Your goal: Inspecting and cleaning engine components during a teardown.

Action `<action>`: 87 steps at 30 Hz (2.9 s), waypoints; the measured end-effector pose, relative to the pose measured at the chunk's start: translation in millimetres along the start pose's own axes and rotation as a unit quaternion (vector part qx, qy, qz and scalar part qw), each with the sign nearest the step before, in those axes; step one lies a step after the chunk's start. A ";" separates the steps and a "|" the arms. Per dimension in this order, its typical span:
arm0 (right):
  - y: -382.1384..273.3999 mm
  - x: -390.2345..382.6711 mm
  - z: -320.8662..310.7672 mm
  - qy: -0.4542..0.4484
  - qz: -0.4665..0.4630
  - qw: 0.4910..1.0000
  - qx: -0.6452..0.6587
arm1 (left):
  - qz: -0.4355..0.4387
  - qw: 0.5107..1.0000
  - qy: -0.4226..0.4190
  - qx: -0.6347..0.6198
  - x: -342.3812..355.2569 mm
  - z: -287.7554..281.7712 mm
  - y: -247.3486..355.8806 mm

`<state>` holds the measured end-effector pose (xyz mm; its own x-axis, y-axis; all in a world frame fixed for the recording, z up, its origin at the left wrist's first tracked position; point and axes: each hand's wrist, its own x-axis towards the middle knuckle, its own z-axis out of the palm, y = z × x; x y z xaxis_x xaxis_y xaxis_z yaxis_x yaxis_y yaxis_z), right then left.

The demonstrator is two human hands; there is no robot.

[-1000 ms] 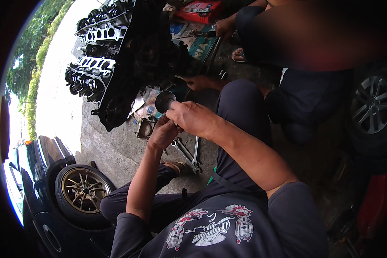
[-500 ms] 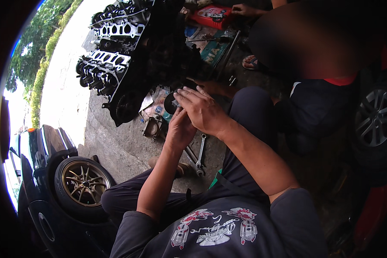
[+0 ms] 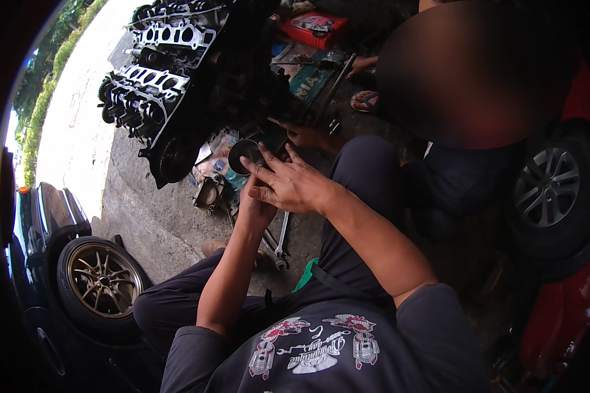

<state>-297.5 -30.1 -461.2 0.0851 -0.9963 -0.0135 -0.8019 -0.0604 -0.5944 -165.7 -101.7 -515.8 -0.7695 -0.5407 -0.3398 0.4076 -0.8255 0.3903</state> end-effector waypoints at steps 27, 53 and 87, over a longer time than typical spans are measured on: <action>20.2 -8.0 -81.6 0.332 0.083 0.857 0.386 | -0.026 0.540 -0.117 0.833 -0.7 -264.0 -88.8; 116.5 16.7 -17.2 0.335 0.070 0.931 0.127 | 0.143 0.726 0.028 0.672 40.4 -74.8 -12.5; -49.0 18.1 139.1 0.343 0.051 0.900 0.265 | 0.180 0.976 0.114 -0.036 -37.0 -93.7 12.1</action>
<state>-174.5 -36.6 -544.1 -0.5037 -0.8091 0.3027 -0.3756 -0.1104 -0.9202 -86.2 -106.8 -578.7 -0.4440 -0.8125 -0.3778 0.6712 -0.5809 0.4605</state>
